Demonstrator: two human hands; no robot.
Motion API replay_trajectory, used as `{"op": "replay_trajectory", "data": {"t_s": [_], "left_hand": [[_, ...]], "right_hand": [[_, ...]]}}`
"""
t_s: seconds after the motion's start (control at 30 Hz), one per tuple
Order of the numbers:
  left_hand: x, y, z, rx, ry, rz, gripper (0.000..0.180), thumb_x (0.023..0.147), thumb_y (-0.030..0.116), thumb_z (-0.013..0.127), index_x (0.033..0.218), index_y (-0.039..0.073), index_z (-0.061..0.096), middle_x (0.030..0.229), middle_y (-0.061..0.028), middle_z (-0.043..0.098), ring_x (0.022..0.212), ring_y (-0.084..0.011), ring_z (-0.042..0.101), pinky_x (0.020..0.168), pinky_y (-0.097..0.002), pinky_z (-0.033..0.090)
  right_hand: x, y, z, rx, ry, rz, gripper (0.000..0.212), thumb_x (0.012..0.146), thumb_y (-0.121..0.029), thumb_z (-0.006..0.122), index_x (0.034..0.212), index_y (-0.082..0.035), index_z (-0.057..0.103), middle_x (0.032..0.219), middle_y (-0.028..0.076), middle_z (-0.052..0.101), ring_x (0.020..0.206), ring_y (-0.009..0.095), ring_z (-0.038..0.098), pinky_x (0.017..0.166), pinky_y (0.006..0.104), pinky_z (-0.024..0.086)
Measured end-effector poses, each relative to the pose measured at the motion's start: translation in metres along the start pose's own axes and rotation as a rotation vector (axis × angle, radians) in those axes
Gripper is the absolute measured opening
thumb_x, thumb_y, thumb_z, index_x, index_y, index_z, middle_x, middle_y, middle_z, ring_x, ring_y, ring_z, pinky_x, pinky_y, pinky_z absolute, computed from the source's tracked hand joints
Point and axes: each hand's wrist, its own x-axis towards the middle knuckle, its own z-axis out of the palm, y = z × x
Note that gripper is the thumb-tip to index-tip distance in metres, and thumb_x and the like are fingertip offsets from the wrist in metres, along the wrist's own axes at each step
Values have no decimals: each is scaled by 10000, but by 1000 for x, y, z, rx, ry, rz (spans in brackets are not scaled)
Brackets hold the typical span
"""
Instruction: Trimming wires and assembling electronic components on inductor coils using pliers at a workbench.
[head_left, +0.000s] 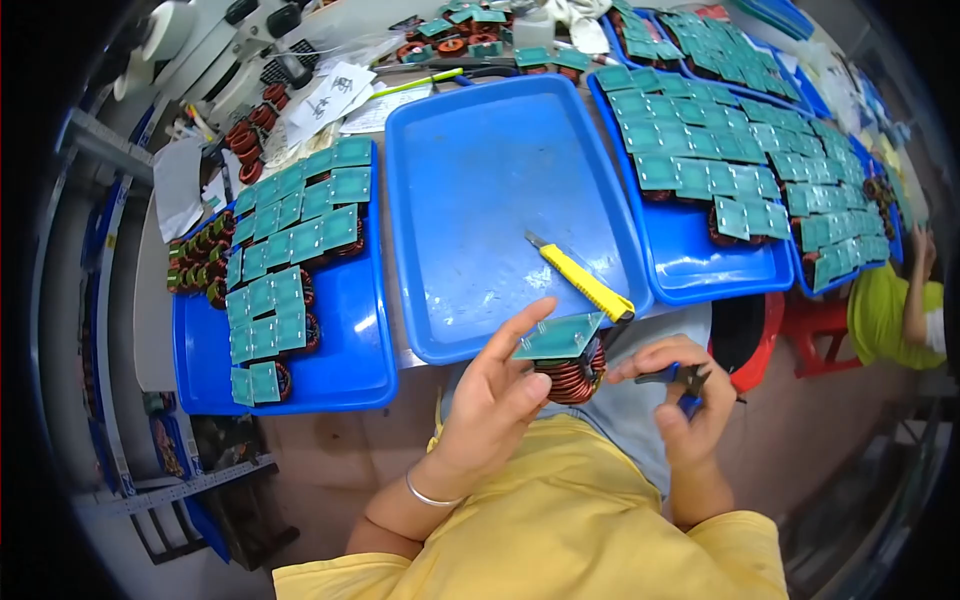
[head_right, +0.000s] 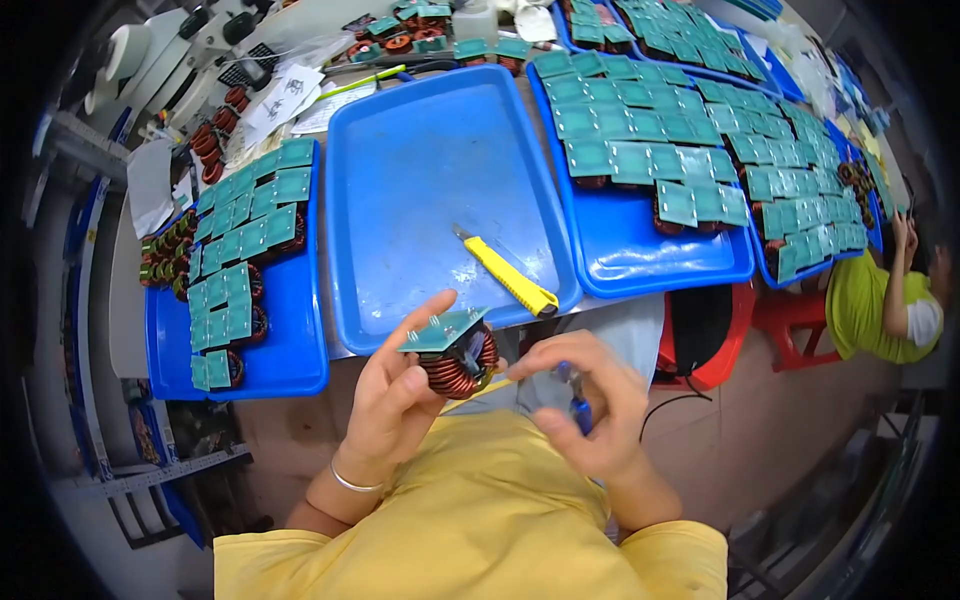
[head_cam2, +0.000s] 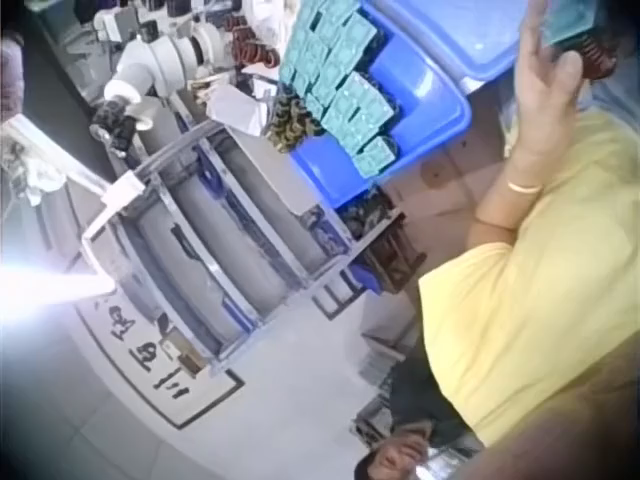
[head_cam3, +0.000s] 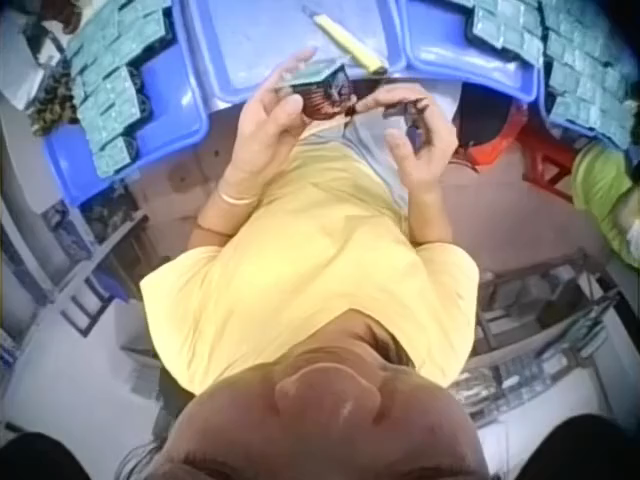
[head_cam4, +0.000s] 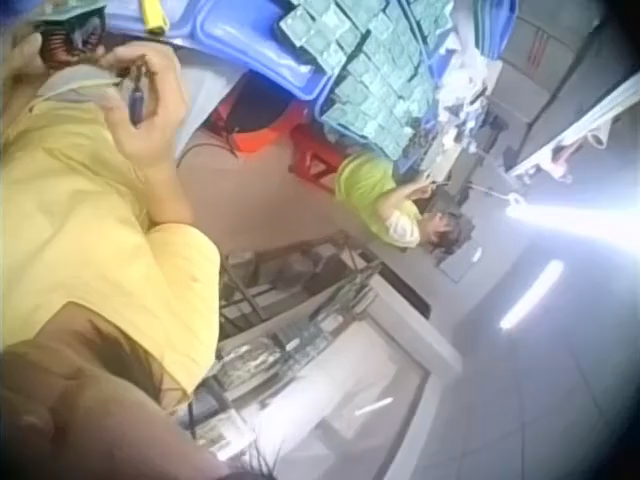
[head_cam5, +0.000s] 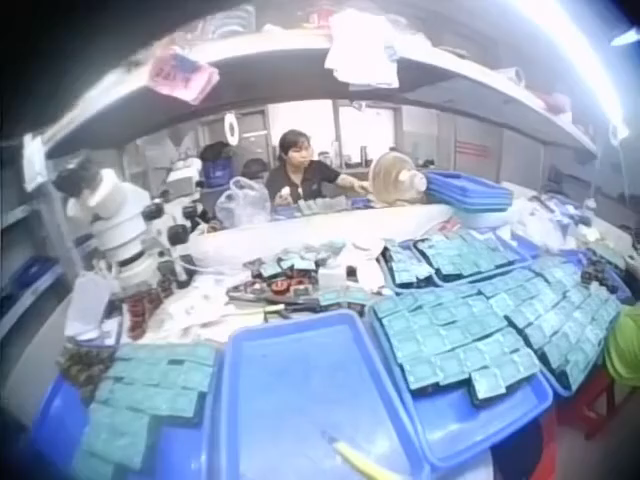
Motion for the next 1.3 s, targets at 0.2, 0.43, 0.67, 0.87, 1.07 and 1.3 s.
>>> {"op": "replay_trajectory", "data": {"t_s": [0.2,0.43,0.67,0.87,1.07,1.3], "left_hand": [[-4,-7,-5,-42,-92,-24,637,811,54,602,1341,-4,255,1241,-111,423,1131,-168,450,941,-301,380],[-5,-7,2,144,-117,117,657,748,-42,630,1307,-4,285,1246,-102,372,1178,-190,390,983,-342,350],[-8,-10,2,160,-146,148,660,772,0,632,1321,-12,266,1255,-120,375,1162,-194,407,978,-339,352],[-7,-6,24,6,5,1,756,839,393,582,1345,-42,228,1197,-199,482,1018,-256,540,882,-340,440],[-10,0,19,262,-36,-3,686,825,396,600,1292,-14,311,1172,-187,491,1067,-278,529,881,-343,447],[-14,-3,13,527,-4,211,710,682,118,763,1250,-13,359,1135,-129,507,1052,-217,542,881,-322,448]], "right_hand": [[-10,3,-29,-181,-48,111,534,843,-472,466,846,58,529,730,149,594,701,238,621,666,307,499],[-17,16,-35,-96,8,73,398,827,-314,483,823,77,551,735,146,612,649,187,601,585,246,459],[-19,16,-38,-27,-14,68,375,814,-289,499,846,82,548,746,155,604,679,217,601,632,282,471],[-7,9,-32,-233,-81,-15,485,836,-416,472,959,51,520,868,159,557,786,229,553,829,408,450],[-6,-4,-30,-347,-187,4,492,837,-448,499,983,21,526,859,126,533,757,225,506,733,358,439],[-1,-15,-28,-526,-393,-107,563,759,-567,564,870,-16,536,777,110,513,668,254,483,610,317,392]]}}
